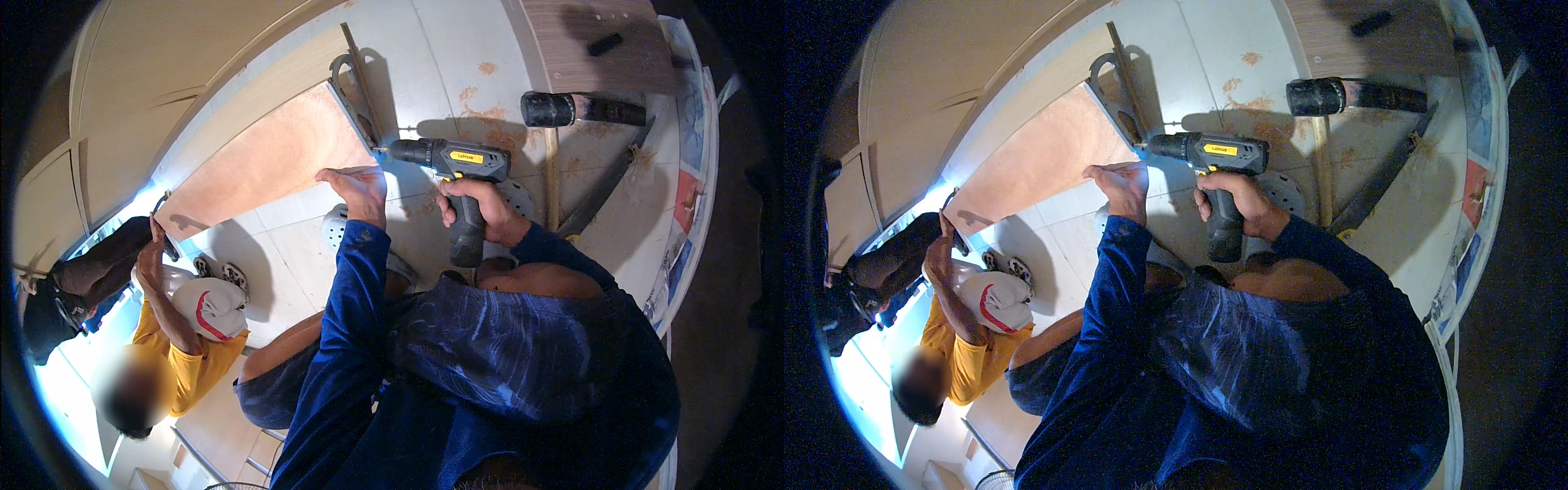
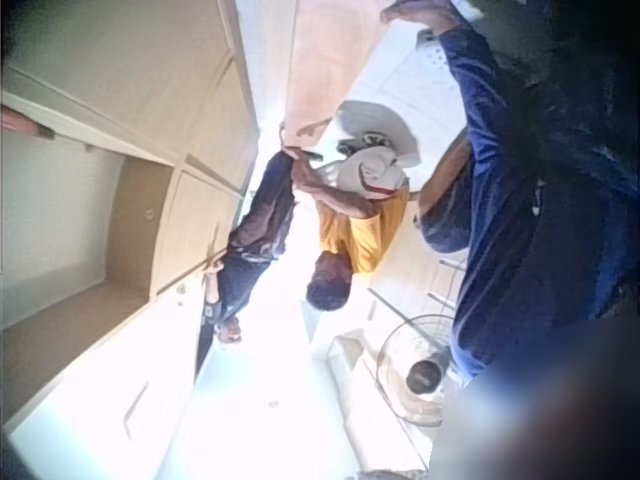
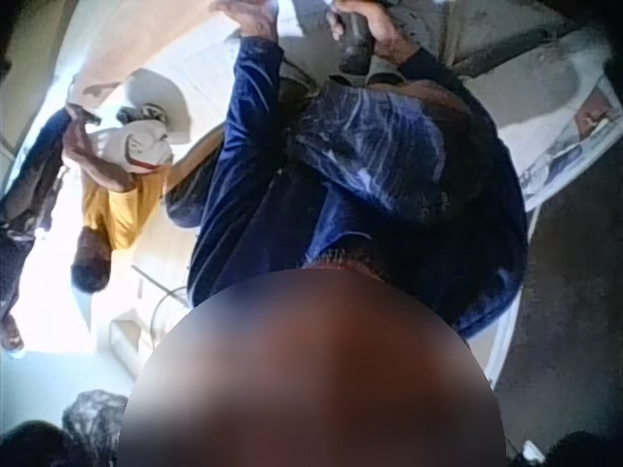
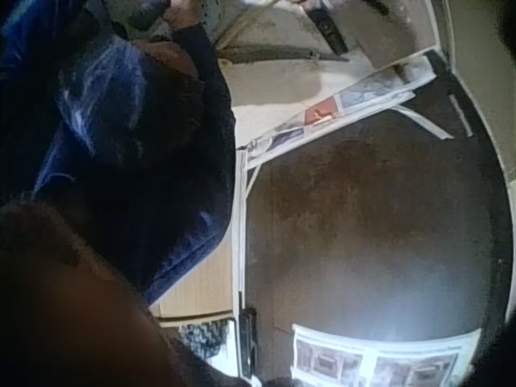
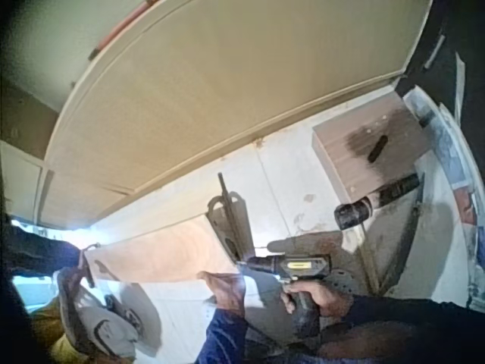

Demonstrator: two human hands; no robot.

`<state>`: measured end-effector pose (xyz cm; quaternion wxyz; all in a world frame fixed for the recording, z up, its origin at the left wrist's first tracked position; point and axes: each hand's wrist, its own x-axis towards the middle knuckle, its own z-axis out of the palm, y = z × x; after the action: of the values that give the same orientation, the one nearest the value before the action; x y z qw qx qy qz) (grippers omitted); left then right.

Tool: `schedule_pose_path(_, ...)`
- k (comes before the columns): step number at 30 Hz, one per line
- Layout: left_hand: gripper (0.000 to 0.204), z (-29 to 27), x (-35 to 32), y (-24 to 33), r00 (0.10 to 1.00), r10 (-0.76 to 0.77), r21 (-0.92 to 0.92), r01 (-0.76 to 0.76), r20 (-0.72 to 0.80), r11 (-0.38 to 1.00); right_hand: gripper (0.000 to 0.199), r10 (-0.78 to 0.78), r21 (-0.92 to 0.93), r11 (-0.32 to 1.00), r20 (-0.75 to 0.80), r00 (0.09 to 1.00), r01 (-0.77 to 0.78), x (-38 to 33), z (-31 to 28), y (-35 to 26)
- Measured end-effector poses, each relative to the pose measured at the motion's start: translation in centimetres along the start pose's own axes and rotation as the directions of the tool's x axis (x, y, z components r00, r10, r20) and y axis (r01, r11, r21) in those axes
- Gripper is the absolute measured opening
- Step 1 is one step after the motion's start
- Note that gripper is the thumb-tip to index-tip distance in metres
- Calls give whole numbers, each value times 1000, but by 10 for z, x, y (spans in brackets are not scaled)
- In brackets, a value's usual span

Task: The person assembles a wooden cabinet using a cordless drill and screws. They position a wooden panel, drill screws into it, and coordinate with two coworkers who assist by holding parts and handing over screws.

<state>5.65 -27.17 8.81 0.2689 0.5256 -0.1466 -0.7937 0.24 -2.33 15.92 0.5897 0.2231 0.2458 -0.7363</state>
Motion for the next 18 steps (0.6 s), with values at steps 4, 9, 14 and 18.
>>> schedule_pose_path(4,96,4,1,-4,986,32,12,-31,-166,999,21,-126,-447,889,-22,992,103,-7,18,-22)
schedule_pose_path(9,98,11,-10,-5,998,35,13,-36,47,999,16,-151,-745,651,63,987,147,2,25,-72)
schedule_pose_path(14,98,22,-23,-6,997,53,14,-54,62,998,17,50,-861,507,71,996,36,31,16,-134)
schedule_pose_path(18,102,25,-22,-5,997,51,6,-52,63,999,20,153,-785,619,97,984,-19,49,0,-150)
